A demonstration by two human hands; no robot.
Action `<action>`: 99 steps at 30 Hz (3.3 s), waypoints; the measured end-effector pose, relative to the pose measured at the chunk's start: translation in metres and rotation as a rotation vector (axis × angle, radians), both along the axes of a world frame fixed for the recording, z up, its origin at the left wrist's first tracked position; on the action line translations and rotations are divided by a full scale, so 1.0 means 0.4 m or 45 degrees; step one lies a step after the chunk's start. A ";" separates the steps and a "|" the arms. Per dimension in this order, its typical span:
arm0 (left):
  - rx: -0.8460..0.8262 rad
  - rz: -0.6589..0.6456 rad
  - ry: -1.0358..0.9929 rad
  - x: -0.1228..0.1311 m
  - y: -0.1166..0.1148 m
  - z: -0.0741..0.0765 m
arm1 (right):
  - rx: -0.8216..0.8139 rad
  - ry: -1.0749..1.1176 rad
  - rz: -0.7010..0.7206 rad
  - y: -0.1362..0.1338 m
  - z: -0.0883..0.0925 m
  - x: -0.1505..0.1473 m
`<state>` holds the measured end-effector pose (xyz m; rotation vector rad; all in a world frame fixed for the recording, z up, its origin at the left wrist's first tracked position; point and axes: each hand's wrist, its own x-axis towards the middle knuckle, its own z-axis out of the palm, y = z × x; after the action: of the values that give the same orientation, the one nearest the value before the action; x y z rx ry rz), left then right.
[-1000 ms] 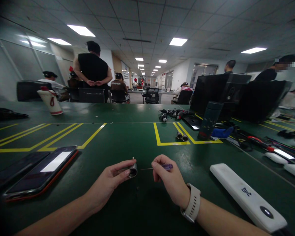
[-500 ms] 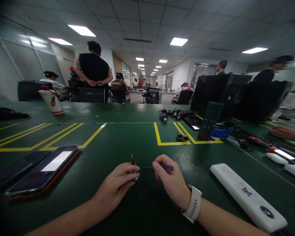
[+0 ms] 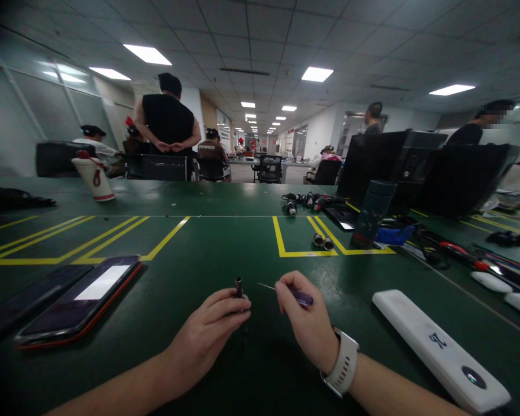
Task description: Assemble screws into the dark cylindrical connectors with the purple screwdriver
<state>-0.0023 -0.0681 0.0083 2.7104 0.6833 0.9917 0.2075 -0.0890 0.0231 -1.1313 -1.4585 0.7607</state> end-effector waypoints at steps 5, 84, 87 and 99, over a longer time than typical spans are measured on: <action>-0.575 0.295 -0.579 0.005 0.016 0.001 | -0.130 0.060 0.111 -0.001 0.000 -0.005; -1.410 0.466 -1.093 0.044 0.023 0.006 | 0.716 -0.936 0.233 -0.059 -0.016 -0.088; -1.446 0.457 -1.076 0.035 0.032 -0.002 | 0.596 -0.751 0.168 -0.059 0.003 -0.072; -1.533 0.471 -1.000 0.029 0.019 0.008 | -0.295 -0.225 0.213 -0.013 0.007 -0.036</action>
<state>0.0094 -0.0606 0.0113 1.0823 1.1030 1.0706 0.1930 -0.0940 0.0260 -1.2889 -1.6602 0.9867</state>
